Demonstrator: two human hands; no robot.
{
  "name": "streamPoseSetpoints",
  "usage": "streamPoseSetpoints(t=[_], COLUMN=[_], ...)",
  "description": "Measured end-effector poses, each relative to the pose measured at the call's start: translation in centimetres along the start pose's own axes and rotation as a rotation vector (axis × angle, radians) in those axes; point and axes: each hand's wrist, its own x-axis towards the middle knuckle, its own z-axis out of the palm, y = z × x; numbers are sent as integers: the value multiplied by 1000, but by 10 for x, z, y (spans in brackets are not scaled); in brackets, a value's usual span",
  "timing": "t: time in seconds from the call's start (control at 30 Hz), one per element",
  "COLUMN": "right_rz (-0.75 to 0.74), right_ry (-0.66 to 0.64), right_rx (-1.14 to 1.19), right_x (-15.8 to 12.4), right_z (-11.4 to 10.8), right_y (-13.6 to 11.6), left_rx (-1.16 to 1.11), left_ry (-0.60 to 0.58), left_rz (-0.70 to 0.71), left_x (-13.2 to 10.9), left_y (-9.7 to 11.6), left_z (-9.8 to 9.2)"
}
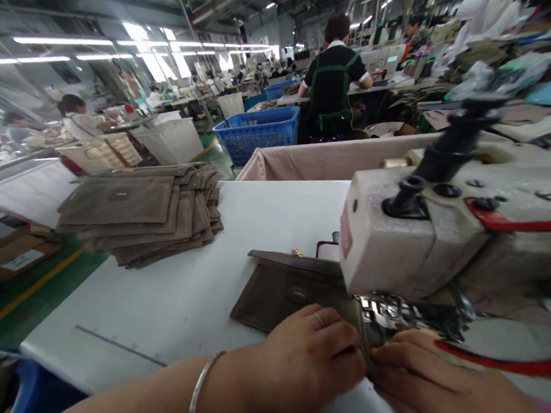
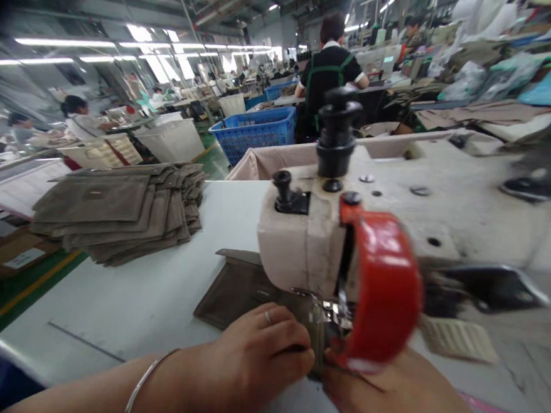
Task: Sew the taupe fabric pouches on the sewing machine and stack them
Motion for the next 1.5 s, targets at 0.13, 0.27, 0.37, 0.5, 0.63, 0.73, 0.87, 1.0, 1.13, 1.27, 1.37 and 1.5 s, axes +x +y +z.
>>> streamPoseSetpoints(t=[0.13, 0.27, 0.37, 0.5, 0.63, 0.73, 0.87, 1.0, 1.13, 1.27, 1.37, 1.5], right_rz=[111, 140, 135, 130, 125, 122, 131, 141, 176, 180, 180, 177], right_ry=[-20, -43, -54, -46, -37, -31, -54, -44, -48, -57, -68, -60], right_rx=[121, 112, 89, 65, 66, 75, 106, 128, 147, 153, 157, 153], right_x=[8, 4, 3, 3, 4, 4, 4, 4, 4, 5, 4, 3], right_z=[-9, -8, -6, -4, -4, -5, -6, -4, -3, -5, -5, -5], right_y=[-11, -11, -8, -7, -7, -7, -6, -7, -9, -9, -8, -8], left_rx=[-79, -127, -143, -143, -172, -211, -253, -272, -217, -201, -208, -160], left_ry=[77, 114, 136, 157, 149, 139, 136, 163, 149, 109, 108, 130], left_rz=[1, 4, -15, 6, 5, -23, -78, -82, -52, -28, -52, 13], left_x=[-1, 0, 1, 1, 2, 2, 4, 3, 1, 0, 2, 4], left_y=[-1, 0, 4, 4, 1, 1, 3, 3, 3, 2, 1, 0], left_z=[2, 7, 6, 6, 10, 11, 10, 9, 9, 9, 9, 9])
